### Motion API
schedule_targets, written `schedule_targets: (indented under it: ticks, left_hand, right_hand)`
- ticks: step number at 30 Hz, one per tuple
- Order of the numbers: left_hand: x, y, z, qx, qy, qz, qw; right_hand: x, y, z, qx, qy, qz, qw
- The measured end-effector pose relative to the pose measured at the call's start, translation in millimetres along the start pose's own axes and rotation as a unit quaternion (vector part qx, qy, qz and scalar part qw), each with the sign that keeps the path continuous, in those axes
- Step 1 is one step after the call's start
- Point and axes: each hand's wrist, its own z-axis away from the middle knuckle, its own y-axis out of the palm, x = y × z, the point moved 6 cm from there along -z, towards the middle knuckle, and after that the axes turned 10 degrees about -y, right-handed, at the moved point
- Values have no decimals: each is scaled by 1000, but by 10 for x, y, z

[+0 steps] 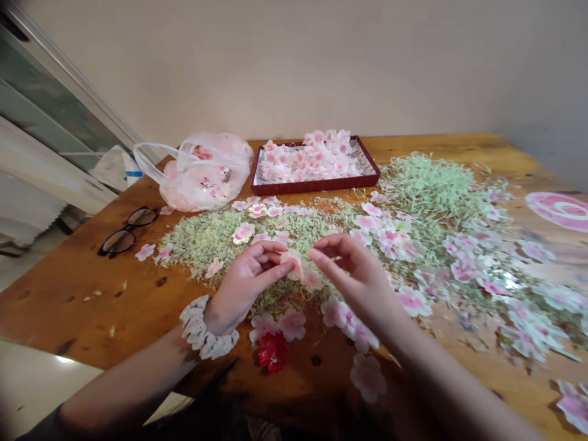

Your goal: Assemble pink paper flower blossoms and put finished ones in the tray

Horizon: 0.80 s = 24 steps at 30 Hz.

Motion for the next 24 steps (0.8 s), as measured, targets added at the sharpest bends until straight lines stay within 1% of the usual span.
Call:
schedule_targets:
  ticks: [1, 2, 3, 4, 5, 7, 9, 13, 17, 19, 22, 24]
  left_hand:
    - [19, -17, -14, 0, -15, 27, 1000]
    - [42, -31, -25, 1, -34, 59, 998]
    - [64, -42, -34, 4, -54, 93, 994]
    - [80, -48, -38, 8, -70, 125, 990]
    - [89, -51, -39, 12, -81, 152, 985]
    - [80, -51, -33, 22, -84, 187, 979]
    - [57, -47, -24, 29, -71, 204, 976]
    - [47, -32, -18, 40, -63, 207, 975]
    - [51, -33, -25, 33, -68, 196, 978]
    - [53, -32, -27, 30, -74, 191, 978]
    - [60, -31, -26, 26, -80, 186, 979]
    - [63, -31, -28, 27, -77, 183, 980]
  right_hand:
    - [-12, -79, -41, 12, -19, 62, 998]
    - [-35, -139, -78, 38, -36, 139, 989]
    - [-71, -174, -105, 77, -49, 210, 973]
    - [-103, -186, -122, 116, -70, 257, 957]
    - [-136, -188, -128, 145, -88, 292, 941]
    - [-192, -155, -117, 183, -116, 332, 918]
    - [-236, -98, -97, 202, -123, 350, 907]
    - [-255, -25, -78, 210, -120, 353, 904]
    - [-254, -88, -98, 166, -124, 385, 900]
    - [-270, -86, -100, 161, -136, 394, 895]
    - [-308, -40, -97, 172, -148, 373, 900]
    - [-312, -34, -104, 164, -152, 359, 906]
